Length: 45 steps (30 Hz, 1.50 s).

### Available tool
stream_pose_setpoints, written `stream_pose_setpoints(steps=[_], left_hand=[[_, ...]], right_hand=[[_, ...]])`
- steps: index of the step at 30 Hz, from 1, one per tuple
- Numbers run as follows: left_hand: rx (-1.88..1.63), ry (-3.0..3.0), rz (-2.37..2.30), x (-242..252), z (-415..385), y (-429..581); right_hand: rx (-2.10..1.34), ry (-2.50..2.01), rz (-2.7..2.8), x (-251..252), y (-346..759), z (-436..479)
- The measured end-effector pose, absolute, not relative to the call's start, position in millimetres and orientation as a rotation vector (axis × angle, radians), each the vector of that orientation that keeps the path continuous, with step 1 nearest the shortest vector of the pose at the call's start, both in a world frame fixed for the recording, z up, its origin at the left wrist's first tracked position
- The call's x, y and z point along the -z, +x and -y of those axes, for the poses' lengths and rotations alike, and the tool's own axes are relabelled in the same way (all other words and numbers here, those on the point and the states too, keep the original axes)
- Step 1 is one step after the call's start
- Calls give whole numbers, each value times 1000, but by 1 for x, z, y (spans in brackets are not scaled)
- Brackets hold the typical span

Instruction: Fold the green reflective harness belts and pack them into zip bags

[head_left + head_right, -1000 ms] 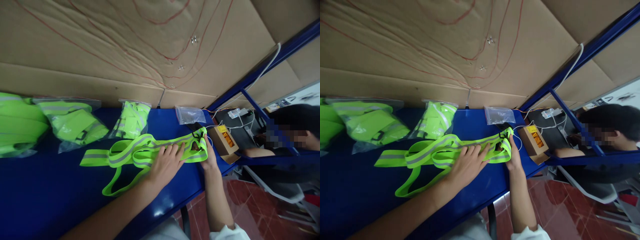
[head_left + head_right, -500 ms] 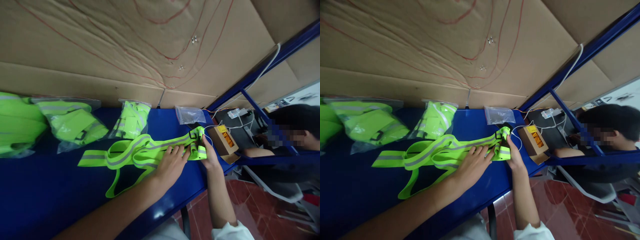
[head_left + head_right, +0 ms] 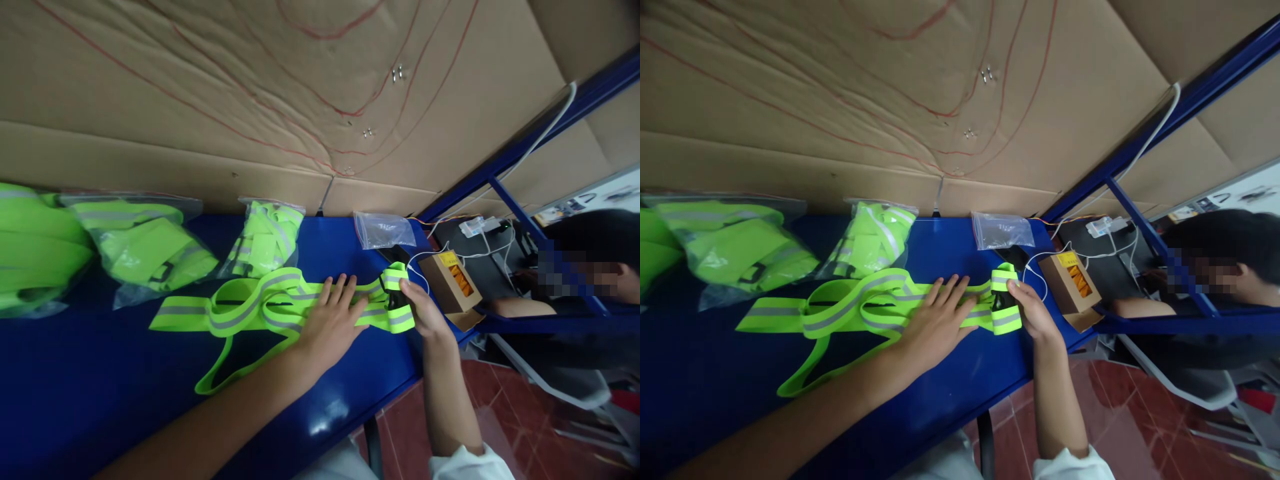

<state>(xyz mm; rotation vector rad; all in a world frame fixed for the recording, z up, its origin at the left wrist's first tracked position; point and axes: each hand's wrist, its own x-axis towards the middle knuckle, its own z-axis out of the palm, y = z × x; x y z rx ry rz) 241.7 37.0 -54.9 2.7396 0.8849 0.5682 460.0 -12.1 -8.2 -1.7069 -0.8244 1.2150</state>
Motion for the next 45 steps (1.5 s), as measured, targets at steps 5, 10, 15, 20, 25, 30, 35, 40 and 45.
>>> stream_pose_setpoints(steps=[5,10,15,20,25,30,35,40,45], left_hand=[[-550,2698,-902,54,-38,239],[-541,2656,-917,56,-37,238],[-519,2643,-963,58,-35,237],[-496,2647,-996,58,-32,234],[-495,2638,-1086,57,-29,234],[-466,2642,-1163,57,-27,236],[-460,2643,-1163,56,-27,235],[-452,2656,-1116,56,-30,229],[-443,2663,-1063,57,-32,224]], right_hand=[[-1030,-1870,1088,1,461,12],[-822,-1975,1276,-1,454,9],[-467,-2069,1542,-11,443,8],[4,-2378,1899,-13,405,3],[51,-2427,2036,0,373,-1],[-339,-2142,1995,-1,392,3],[-282,-2128,1686,17,406,5],[-218,-2335,1476,36,402,5],[-330,-2351,1417,32,392,4]])
